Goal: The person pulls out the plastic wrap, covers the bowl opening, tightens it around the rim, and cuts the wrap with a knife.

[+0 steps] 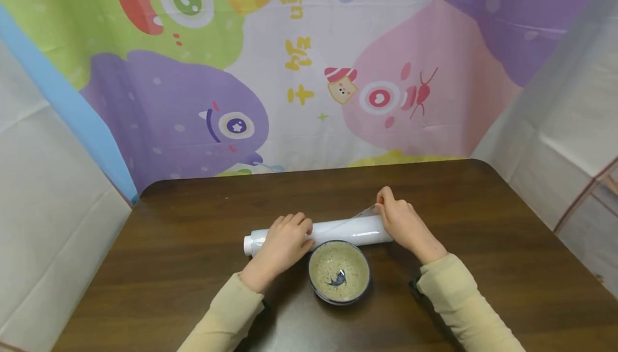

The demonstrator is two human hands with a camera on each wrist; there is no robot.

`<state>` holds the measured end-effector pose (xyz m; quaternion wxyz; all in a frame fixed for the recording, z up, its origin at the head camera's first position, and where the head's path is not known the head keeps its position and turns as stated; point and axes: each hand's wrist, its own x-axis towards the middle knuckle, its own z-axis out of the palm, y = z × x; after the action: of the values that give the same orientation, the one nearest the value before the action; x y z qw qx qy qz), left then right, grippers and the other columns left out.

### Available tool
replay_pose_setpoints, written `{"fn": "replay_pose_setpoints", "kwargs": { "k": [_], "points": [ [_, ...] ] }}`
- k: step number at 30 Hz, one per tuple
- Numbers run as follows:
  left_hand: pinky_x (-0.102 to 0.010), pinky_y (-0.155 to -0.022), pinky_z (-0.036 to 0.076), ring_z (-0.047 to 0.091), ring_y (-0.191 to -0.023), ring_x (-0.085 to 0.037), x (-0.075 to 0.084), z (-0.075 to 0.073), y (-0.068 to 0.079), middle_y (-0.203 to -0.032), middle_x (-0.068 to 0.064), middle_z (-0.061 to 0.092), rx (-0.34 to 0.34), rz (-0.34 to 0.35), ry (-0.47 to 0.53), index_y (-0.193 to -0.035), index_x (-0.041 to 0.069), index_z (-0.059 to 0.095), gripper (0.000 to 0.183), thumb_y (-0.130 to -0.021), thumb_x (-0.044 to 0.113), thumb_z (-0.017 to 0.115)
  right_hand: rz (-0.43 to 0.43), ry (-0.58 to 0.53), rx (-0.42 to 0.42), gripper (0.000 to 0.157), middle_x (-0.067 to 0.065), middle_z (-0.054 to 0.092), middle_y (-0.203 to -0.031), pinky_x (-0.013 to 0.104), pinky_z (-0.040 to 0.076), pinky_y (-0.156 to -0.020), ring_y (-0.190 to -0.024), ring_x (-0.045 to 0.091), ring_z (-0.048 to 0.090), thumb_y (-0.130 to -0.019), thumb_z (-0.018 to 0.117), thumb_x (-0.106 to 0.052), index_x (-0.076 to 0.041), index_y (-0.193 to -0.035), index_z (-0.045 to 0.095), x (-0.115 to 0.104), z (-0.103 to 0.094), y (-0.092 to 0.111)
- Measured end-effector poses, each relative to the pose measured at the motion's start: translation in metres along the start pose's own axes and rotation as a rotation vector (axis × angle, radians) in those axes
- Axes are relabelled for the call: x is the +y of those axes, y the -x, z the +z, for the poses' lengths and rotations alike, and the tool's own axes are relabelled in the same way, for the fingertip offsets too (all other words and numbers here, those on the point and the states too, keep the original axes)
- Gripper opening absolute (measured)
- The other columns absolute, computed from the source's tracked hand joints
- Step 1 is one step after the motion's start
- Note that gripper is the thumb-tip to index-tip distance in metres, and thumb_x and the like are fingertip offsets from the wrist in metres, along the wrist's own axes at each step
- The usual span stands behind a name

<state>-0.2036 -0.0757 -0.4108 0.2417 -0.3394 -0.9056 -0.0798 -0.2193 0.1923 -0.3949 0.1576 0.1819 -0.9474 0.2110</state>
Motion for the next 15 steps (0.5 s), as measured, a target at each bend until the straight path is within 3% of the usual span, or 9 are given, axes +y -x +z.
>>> {"fn": "replay_pose_setpoints", "kwargs": {
  "k": [9, 15],
  "points": [
    [-0.029, -0.062, 0.04, 0.054, -0.069, -0.015, 0.008, 0.005, -0.015, -0.074, 0.003, 0.051, -0.008, 0.031, 0.0, -0.075, 0.014, 0.055, 0.025, -0.075, 0.031, 0.073, 0.049, -0.032, -0.046, 0.011, 0.009, 0.063, -0.079, 0.028, 0.038, -0.048, -0.051, 0.014, 0.049, -0.095, 0.046, -0.016, -0.009, -0.093, 0.036, -0.006, -0.002, -0.009],
    [-0.028, -0.059, 0.04, 0.055, -0.067, -0.015, 0.011, 0.009, -0.021, -0.072, 0.004, 0.053, 0.003, 0.022, -0.041, -0.074, 0.015, 0.055, 0.028, -0.074, 0.037, 0.073, 0.062, -0.035, -0.023, 0.01, 0.01, 0.063, -0.077, 0.03, 0.039, -0.048, -0.053, 0.017, 0.052, -0.095, 0.045, -0.013, -0.008, -0.092, 0.037, -0.005, 0.001, -0.014]
  ]
}}
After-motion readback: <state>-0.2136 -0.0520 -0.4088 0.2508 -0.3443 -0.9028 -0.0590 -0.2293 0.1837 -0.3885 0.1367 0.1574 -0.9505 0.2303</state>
